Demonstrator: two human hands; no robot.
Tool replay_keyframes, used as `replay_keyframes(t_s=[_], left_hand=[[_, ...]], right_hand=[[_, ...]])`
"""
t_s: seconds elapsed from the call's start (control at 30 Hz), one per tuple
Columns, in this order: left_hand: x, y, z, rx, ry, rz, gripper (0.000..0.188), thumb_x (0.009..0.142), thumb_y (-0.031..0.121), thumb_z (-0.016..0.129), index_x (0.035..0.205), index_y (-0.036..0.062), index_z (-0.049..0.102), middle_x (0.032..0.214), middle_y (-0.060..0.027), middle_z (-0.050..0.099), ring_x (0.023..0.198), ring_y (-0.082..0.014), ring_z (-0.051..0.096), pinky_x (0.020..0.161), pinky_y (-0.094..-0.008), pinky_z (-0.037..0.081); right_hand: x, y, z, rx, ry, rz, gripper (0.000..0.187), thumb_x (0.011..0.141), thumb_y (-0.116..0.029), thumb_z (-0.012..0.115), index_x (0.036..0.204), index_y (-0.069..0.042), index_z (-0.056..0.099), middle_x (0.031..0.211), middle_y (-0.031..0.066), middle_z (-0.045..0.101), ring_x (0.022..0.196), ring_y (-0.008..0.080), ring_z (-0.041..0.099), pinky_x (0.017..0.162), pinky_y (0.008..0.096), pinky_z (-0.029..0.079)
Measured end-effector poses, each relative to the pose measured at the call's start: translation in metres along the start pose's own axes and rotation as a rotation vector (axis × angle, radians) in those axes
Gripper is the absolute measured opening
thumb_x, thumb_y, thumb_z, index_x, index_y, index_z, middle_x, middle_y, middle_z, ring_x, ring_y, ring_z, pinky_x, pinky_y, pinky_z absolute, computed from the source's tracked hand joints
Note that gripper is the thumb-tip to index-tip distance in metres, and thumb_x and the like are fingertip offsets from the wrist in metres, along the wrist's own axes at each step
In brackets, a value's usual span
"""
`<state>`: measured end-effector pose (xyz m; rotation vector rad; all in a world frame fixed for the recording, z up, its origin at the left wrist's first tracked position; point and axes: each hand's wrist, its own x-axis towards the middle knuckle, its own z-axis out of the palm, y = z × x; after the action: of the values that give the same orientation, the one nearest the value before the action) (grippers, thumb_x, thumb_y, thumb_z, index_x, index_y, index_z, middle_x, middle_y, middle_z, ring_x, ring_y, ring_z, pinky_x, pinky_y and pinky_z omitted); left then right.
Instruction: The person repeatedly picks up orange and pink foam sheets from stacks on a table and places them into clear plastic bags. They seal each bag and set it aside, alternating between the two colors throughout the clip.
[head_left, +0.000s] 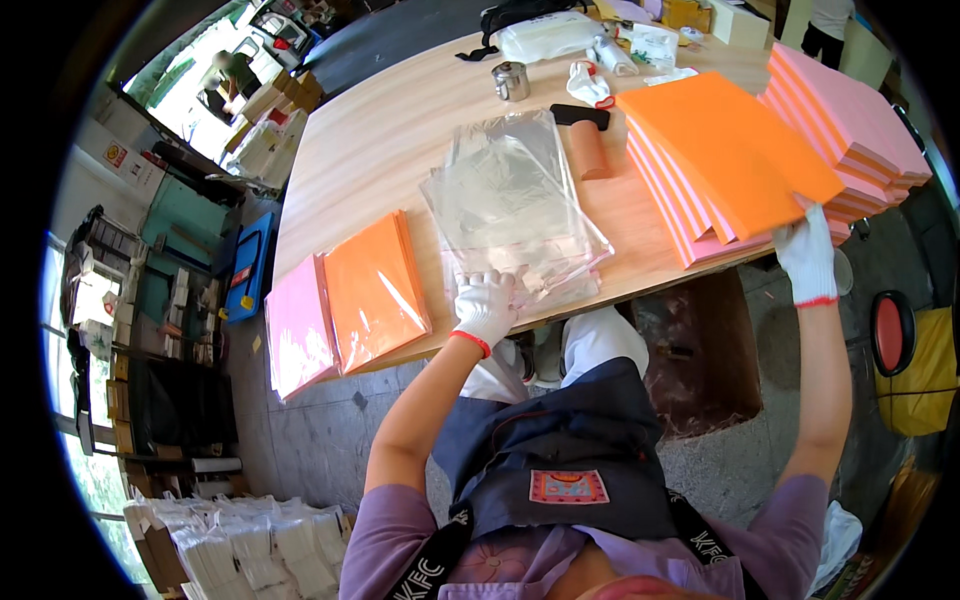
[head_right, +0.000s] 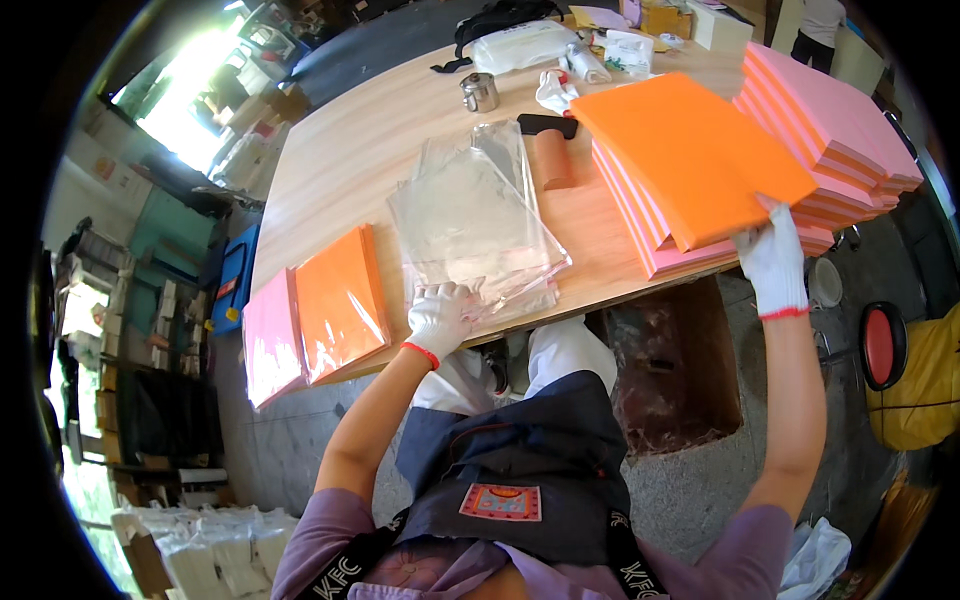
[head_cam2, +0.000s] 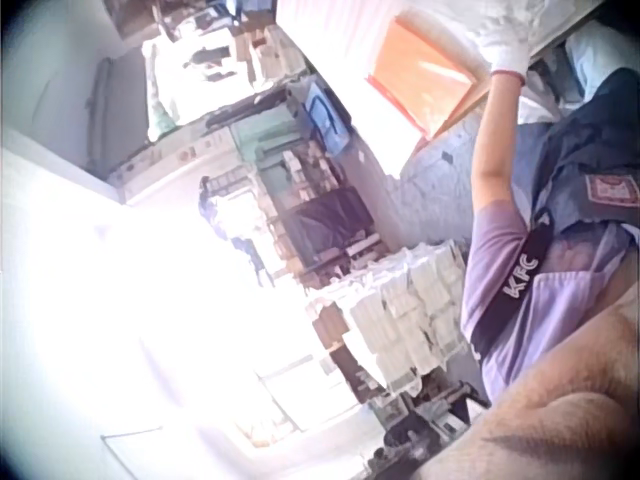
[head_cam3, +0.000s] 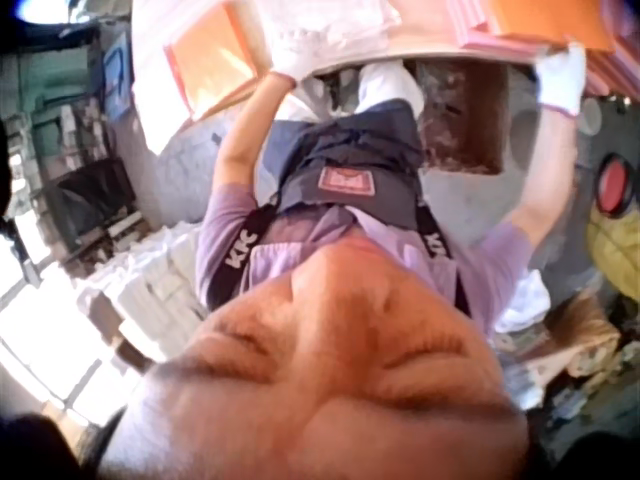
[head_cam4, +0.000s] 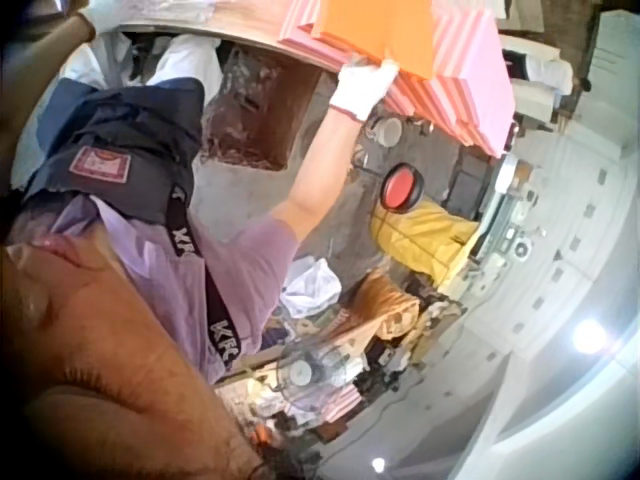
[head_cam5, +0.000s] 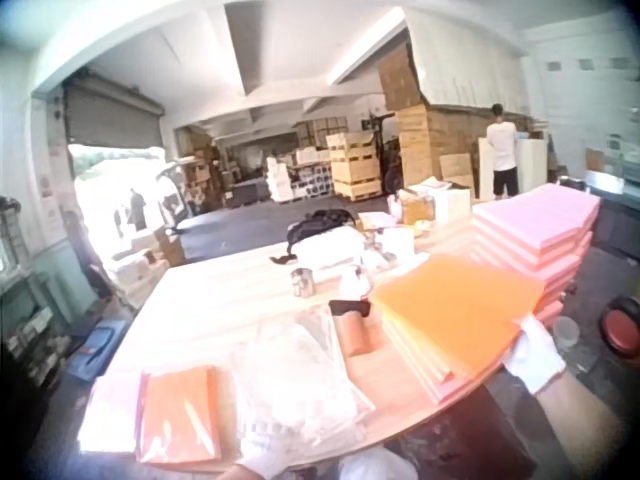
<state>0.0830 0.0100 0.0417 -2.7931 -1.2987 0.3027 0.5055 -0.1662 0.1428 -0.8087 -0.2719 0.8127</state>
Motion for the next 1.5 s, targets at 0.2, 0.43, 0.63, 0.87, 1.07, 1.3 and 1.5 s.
replay_keyframes(t_s=[0.2, 0.43, 0.63, 0.87, 1.07, 1.3, 1.5], left_hand=[[0.001, -0.022, 0.018, -0.244, 0.194, -0.113, 0.027, 0.078, 0.025, 0.063, 0.102, 0.0134, 0.059, 0.101, -0.0095, 0.059, 0.092, -0.0297, 0.059, 0.072, -0.041, 0.05], [-0.005, -0.052, 0.046, -0.823, 0.358, -0.102, 0.027, 0.075, 0.003, 0.049, 0.1, 0.0081, 0.059, 0.095, -0.013, 0.059, 0.086, -0.0321, 0.059, 0.076, -0.0403, 0.049], [-0.022, -0.048, 0.047, -0.686, 0.461, -0.02, 0.028, 0.072, 0.004, 0.057, 0.1, 0.0101, 0.058, 0.104, -0.0129, 0.055, 0.091, -0.0325, 0.056, 0.078, -0.0427, 0.048], [-0.02, -0.051, 0.036, -0.476, 0.569, 0.011, 0.022, 0.074, 0.007, 0.058, 0.093, 0.0164, 0.058, 0.084, -0.0038, 0.061, 0.073, -0.0268, 0.062, 0.056, -0.0396, 0.049], [-0.014, -0.046, 0.02, -0.553, 0.694, 0.095, 0.031, 0.076, 0.001, 0.058, 0.105, 0.0118, 0.06, 0.078, -0.0037, 0.06, 0.062, -0.0189, 0.061, 0.055, -0.0313, 0.05], [-0.034, 0.001, 0.045, -0.991, 0.958, -0.077, 0.053, 0.08, 0.002, 0.061, 0.129, 0.0048, 0.041, 0.097, -0.0069, 0.062, 0.072, -0.0156, 0.062, 0.062, -0.0275, 0.051], [-0.011, 0.055, 0.063, -2.076, 0.791, -0.478, 0.049, 0.083, -0.005, 0.055, 0.129, 0.0026, 0.04, 0.104, -0.0087, 0.06, 0.083, -0.0156, 0.061, 0.07, -0.0251, 0.051]], right_hand=[[-0.095, 0.035, 0.013, -0.198, -0.019, 0.105, 0.028, 0.082, -0.017, 0.059, 0.108, -0.006, 0.057, 0.109, 0.0059, 0.061, 0.101, 0.0194, 0.059, 0.083, 0.035, 0.051], [-0.147, 0.109, 0.018, -0.211, -0.312, 0.533, 0.043, 0.075, -0.014, 0.06, 0.114, 0.005, 0.055, 0.104, 0.0118, 0.064, 0.089, 0.021, 0.064, 0.078, 0.0325, 0.052], [-0.158, 0.142, -0.002, -0.151, -0.144, 0.682, 0.046, 0.075, -0.011, 0.059, 0.118, 0.004, 0.051, 0.111, 0.0133, 0.061, 0.097, 0.024, 0.062, 0.084, 0.0345, 0.051], [-0.16, 0.165, -0.017, 0.015, -0.069, 0.461, 0.046, 0.083, -0.016, 0.057, 0.125, -0.002, 0.048, 0.117, 0.0118, 0.058, 0.104, 0.0245, 0.06, 0.085, 0.0368, 0.052], [-0.173, 0.19, -0.01, 0.147, -0.008, 0.488, 0.04, 0.085, -0.017, 0.058, 0.122, -0.008, 0.05, 0.114, 0.0068, 0.059, 0.099, 0.0199, 0.062, 0.072, 0.0322, 0.056], [-0.181, 0.205, 0.016, 0.143, -0.055, 0.444, 0.03, 0.087, -0.021, 0.057, 0.114, -0.009, 0.052, 0.087, 0.003, 0.061, 0.059, 0.012, 0.056, 0.043, 0.0227, 0.041], [-0.174, 0.209, 0.019, 0.0, -0.049, 0.41, 0.024, 0.088, -0.024, 0.055, 0.104, -0.006, 0.052, 0.056, -0.0012, 0.047, 0.036, 0.0068, 0.037, 0.033, 0.0211, 0.026]])
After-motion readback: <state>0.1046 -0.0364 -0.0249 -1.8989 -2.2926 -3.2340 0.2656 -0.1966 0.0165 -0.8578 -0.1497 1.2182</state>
